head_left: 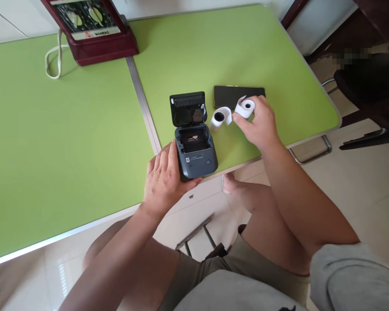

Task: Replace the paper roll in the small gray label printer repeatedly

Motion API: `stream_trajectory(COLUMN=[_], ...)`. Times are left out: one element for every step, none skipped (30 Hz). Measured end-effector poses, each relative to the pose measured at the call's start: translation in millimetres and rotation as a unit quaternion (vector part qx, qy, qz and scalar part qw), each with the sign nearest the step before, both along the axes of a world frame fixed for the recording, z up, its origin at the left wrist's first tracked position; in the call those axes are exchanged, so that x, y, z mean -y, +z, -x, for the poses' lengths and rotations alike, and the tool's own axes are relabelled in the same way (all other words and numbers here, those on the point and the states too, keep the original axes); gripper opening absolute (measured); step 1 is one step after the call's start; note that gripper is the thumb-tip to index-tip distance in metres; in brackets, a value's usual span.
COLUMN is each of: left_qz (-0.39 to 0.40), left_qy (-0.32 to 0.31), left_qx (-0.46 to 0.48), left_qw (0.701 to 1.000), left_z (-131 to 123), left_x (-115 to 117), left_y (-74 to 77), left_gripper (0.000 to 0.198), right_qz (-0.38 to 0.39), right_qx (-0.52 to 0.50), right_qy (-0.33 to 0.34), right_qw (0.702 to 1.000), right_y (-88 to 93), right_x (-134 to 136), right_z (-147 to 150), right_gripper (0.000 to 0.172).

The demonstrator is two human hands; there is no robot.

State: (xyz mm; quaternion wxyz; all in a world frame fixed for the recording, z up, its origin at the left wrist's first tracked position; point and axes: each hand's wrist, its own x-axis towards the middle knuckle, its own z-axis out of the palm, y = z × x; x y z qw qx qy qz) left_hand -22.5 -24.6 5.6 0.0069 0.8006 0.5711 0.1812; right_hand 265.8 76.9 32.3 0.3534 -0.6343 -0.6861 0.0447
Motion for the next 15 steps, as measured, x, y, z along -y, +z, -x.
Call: stream_trajectory(left_qz=[-0.003,-0.005,-0.006,-0.007,-0.008,-0.008,-0.008,-0.007,-0.006,-0.004,-0.003,-0.003,-0.004,-0.006,-0.009], left_qy=[0.0,0.0,-0.001,-0.002,-0.002,-0.002,-0.001,-0.001,-0.002,-0.005,-0.008,-0.011,-0.015,-0.018,-0.02], left_qx=[0.001,0.004,0.007,0.011,0.014,0.018,0.021,0.023,0.024,0.023,0.021,0.019,0.016,0.014,0.013], left_qw=[1.0,1.0,1.0,1.0,1.0,1.0,1.0,1.0,1.0,1.0,1.0,1.0,1.0,1.0,1.0], left_z=[0,0,0,0,0,0,0,0,0,0,0,1,1,1,1], left_x=[0,0,0,-1,-1,-1,-1,0,0,0,0,0,0,0,0], left_y=[-0.5,-0.9,-1.2,-1.4,-1.5,-1.5,-1.5,-1.3,-1.1,-0.9,-0.6,-0.3,0.0,0.1,0.1], left_gripper=[0.112,0.112,0.111,0.111,0.111,0.111,0.111,0.111,0.111,0.11,0.11,0.111,0.111,0.111,0.112], right_qz=[0.009,0.023,0.039,0.056,0.065,0.06,0.044,0.018,-0.011,-0.027,-0.031,-0.029,-0.028,-0.027,-0.027], right_qx=[0.03,0.053,0.071,0.083,0.09,0.095,0.103,0.112,0.127,0.14,0.151,0.158,0.167,0.178,0.189], right_qy=[0.004,0.003,-0.004,-0.015,-0.03,-0.043,-0.052,-0.054,-0.045,-0.026,0.002,0.03,0.053,0.069,0.08], right_qw=[1.0,0.998,0.997,0.995,0.993,0.993,0.992,0.992,0.991,0.989,0.988,0.987,0.984,0.981,0.978], right_y=[-0.2,0.1,1.2,3.3,6.7,11.4,17.0,23.2,29.1,34.2,37.7,39.4,39.3,37.8,35.3], right_x=[-1,0,0,2,5,9,14,20,26,31,35,38,40,39,38], right_z=[0,0,0,1,1,2,4,7,11,17,23,31,38,45,52], right_gripper=[0.024,0.025,0.028,0.034,0.042,0.051,0.058,0.062,0.059,0.054,0.05,0.048,0.049,0.05,0.052])
